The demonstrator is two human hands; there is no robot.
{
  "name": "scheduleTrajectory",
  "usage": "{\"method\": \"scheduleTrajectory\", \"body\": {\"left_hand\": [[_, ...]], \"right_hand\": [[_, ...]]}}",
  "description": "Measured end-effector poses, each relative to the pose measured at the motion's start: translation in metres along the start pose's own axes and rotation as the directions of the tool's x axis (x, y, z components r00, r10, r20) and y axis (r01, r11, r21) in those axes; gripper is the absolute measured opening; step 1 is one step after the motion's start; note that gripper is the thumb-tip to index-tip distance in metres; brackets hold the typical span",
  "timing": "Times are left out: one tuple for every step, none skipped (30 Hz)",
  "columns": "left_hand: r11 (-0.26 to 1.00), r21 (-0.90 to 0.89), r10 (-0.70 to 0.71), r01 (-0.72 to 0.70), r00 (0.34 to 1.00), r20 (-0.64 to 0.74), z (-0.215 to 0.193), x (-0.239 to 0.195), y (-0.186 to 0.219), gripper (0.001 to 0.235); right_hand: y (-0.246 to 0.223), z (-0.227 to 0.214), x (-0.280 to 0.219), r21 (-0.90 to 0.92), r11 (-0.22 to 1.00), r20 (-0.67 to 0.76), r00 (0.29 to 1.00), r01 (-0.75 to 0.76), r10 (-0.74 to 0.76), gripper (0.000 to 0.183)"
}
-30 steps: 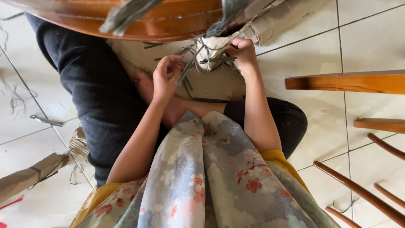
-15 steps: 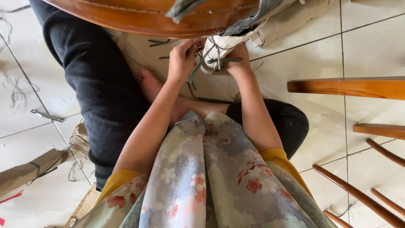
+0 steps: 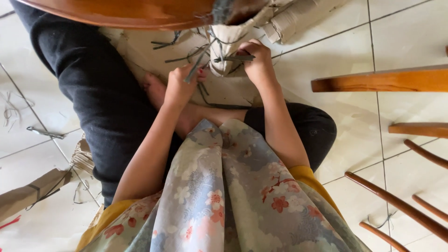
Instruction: Wrapping and binding a wooden furniture component with thin strips of material while sitting on the floor
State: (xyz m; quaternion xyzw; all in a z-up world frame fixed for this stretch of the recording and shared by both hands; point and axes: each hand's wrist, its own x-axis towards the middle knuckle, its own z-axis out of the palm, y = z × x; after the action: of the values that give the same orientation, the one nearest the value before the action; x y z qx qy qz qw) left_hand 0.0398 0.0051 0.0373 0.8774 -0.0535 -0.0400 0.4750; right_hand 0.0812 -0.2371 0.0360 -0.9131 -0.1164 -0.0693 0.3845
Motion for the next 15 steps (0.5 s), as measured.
{"method": "scheduleTrajectory", "body": {"left_hand": [[1.000, -0.001, 0.004, -0.004, 1.000, 0.005, 0.002, 0.000, -0.005, 0.016], [0.999, -0.007, -0.032, 0.032, 0.999, -0.005, 0.004, 0.000, -0.010, 0.015], [0.998, -0.014, -0.068, 0.067, 0.998, -0.019, 0.005, 0.000, -0.015, 0.013], [0.998, -0.015, -0.065, 0.064, 0.998, -0.016, 0.008, -0.001, -0.018, 0.013], [0.998, 0.020, -0.061, 0.060, 0.998, 0.030, 0.010, -0.001, -0.021, 0.009], [0.997, 0.054, -0.059, 0.055, 0.995, 0.077, 0.013, -0.001, -0.024, 0.012], [0.997, 0.054, -0.057, 0.053, 0.996, 0.074, 0.019, -0.004, -0.025, 0.012], [0.994, 0.069, -0.093, 0.084, 0.985, 0.148, 0.024, -0.007, -0.026, 0.013], [0.990, 0.085, -0.129, 0.113, 0.967, 0.222, 0.031, -0.009, -0.027, 0.014], [0.990, 0.083, -0.127, 0.111, 0.967, 0.220, 0.036, -0.011, -0.026, 0.014], [0.993, 0.043, -0.116, 0.109, 0.964, 0.238, 0.041, -0.013, -0.025, 0.013], [0.994, 0.003, -0.105, 0.107, 0.961, 0.255, 0.047, -0.015, -0.024, 0.013], [0.994, 0.001, -0.104, 0.108, 0.961, 0.255, 0.055, -0.020, -0.024, 0.013], [0.991, -0.036, -0.115, 0.129, 0.955, 0.274, 0.064, -0.023, -0.024, 0.013], [0.986, -0.071, -0.125, 0.152, 0.947, 0.296, 0.072, -0.028, -0.025, 0.014]], "right_hand": [[0.000, -0.003, -0.002, -0.002, 1.000, -0.004, 1.000, -0.005, 0.005, 0.015], [0.000, -0.006, -0.004, 0.006, 0.999, -0.027, 0.999, -0.031, 0.032, 0.011], [0.000, -0.008, -0.005, 0.016, 0.998, -0.048, 0.997, -0.055, 0.056, 0.009], [0.008, -0.004, -0.011, 0.014, 0.998, -0.051, 0.997, -0.057, 0.058, 0.009], [0.015, 0.000, -0.016, -0.042, 0.993, -0.024, 0.993, -0.113, 0.112, 0.004], [0.023, 0.005, -0.021, -0.099, 0.981, 0.000, 0.986, -0.166, 0.167, 0.002], [0.018, 0.008, -0.025, -0.100, 0.981, -0.002, 0.986, -0.164, 0.164, 0.002], [0.013, 0.011, -0.028, -0.061, 0.973, 0.039, 0.974, -0.221, 0.223, 0.002], [0.009, 0.013, -0.033, -0.026, 0.960, 0.081, 0.956, -0.279, 0.281, 0.004], [0.005, 0.012, -0.036, -0.028, 0.960, 0.080, 0.957, -0.278, 0.279, 0.004], [0.002, 0.012, -0.039, 0.112, 0.909, 0.153, 0.910, -0.402, 0.384, 0.008], [-0.001, 0.012, -0.042, 0.239, 0.820, 0.241, 0.850, -0.520, 0.469, 0.013], [-0.002, 0.010, -0.044, 0.236, 0.821, 0.241, 0.849, -0.520, 0.469, 0.013], [-0.003, 0.010, -0.046, 0.369, 0.673, 0.334, 0.768, -0.640, 0.547, 0.017], [-0.004, 0.009, -0.049, 0.472, 0.486, 0.439, 0.675, -0.735, 0.593, 0.022]]}}
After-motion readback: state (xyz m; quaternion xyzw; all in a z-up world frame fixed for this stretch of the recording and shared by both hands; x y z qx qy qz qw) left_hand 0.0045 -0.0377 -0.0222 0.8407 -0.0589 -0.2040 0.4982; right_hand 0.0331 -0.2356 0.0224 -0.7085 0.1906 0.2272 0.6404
